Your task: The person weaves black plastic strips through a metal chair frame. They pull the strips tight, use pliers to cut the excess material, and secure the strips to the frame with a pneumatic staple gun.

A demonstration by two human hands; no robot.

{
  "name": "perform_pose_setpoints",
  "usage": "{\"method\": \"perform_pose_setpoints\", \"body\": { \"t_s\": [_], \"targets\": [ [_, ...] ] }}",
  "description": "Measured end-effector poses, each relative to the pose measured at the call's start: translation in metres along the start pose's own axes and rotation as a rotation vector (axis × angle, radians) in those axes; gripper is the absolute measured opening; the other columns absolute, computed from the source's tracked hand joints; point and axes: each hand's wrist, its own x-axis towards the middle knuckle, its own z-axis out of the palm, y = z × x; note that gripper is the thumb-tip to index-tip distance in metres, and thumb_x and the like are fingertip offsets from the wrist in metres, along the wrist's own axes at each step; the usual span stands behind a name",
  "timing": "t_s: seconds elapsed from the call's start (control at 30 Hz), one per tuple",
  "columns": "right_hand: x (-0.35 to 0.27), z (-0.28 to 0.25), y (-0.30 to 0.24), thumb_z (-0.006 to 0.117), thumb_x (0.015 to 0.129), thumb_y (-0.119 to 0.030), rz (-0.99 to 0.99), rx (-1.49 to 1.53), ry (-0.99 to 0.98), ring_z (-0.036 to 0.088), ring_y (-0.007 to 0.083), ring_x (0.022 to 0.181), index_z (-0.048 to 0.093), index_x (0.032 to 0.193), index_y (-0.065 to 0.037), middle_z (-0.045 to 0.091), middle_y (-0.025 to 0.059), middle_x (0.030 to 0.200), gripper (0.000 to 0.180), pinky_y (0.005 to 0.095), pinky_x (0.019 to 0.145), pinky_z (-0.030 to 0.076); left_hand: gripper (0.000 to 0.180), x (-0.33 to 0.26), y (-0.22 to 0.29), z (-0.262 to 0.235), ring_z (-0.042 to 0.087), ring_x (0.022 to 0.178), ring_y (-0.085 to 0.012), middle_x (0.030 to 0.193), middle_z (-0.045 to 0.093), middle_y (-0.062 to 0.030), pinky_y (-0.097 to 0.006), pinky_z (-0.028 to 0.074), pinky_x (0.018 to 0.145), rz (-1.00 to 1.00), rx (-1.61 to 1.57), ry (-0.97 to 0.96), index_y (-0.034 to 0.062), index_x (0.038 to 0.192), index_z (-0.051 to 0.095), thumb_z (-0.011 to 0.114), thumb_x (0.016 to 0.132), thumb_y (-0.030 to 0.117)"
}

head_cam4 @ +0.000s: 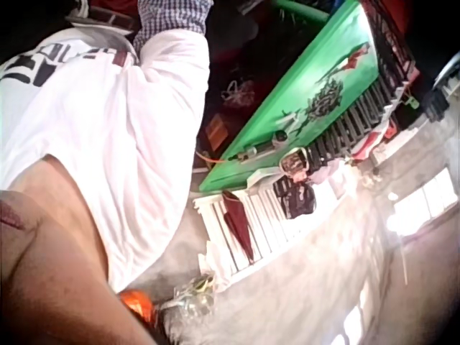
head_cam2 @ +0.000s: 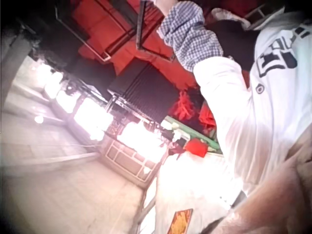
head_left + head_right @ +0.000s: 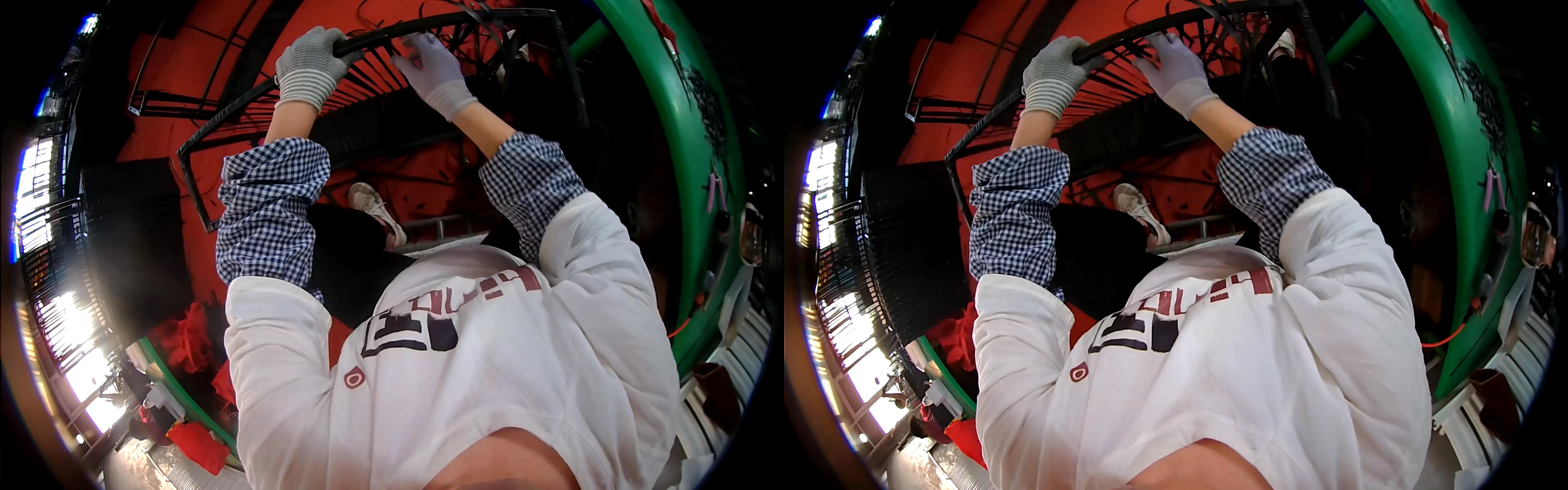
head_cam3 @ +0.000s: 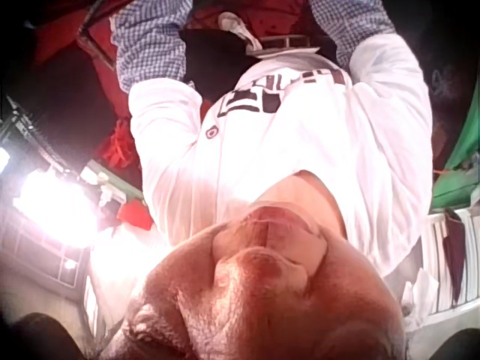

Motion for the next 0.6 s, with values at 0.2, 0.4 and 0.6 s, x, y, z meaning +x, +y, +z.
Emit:
{"method": "perform_pose_setpoints", "body": {
  "t_s": [0.2,0.4,0.6],
  "targets": [
    [0.008,0.004,-0.024,0.063,0.094,-0.043,0.074,-0.09,-0.007,0.065,0.0283,0.103,0.069,0.115,-0.01,0.068,0.008,0.107,0.039,0.0422,0.087,0.053,0.073,-0.002,-0.005,0.015,0.066,0.109,-0.0231,0.122,0.068,-0.0039,-0.044,0.055,0.089,0.257,0.025,0.236,0.0302,0.141,0.054,0.064,0.081,0.07],
    [-0.023,-0.002,-0.003,0.059,0.1,-0.025,0.203,0.356,-0.106,0.066,0.0232,0.086,0.064,0.114,-0.004,0.07,0.0128,0.095,0.025,0.0345,0.084,0.051,0.038,0.0,0.037,-0.026,0.063,0.104,-0.031,0.121,0.066,-0.0078,-0.044,0.052,0.088,0.148,-0.203,-0.078,0.0222,0.139,0.055,0.048,0.104,0.034],
    [-0.101,-0.122,0.002,0.055,0.104,-0.023,0.285,0.48,-0.332,0.048,0.0057,0.061,0.065,0.1,-0.002,0.053,-0.0022,0.07,0.023,0.0222,0.056,0.041,0.032,-0.001,0.03,-0.018,0.068,0.098,-0.0282,0.121,0.07,-0.0056,-0.04,0.055,0.087,0.136,-0.368,0.025,0.0186,0.126,0.067,0.059,0.098,0.034]
  ]
}}
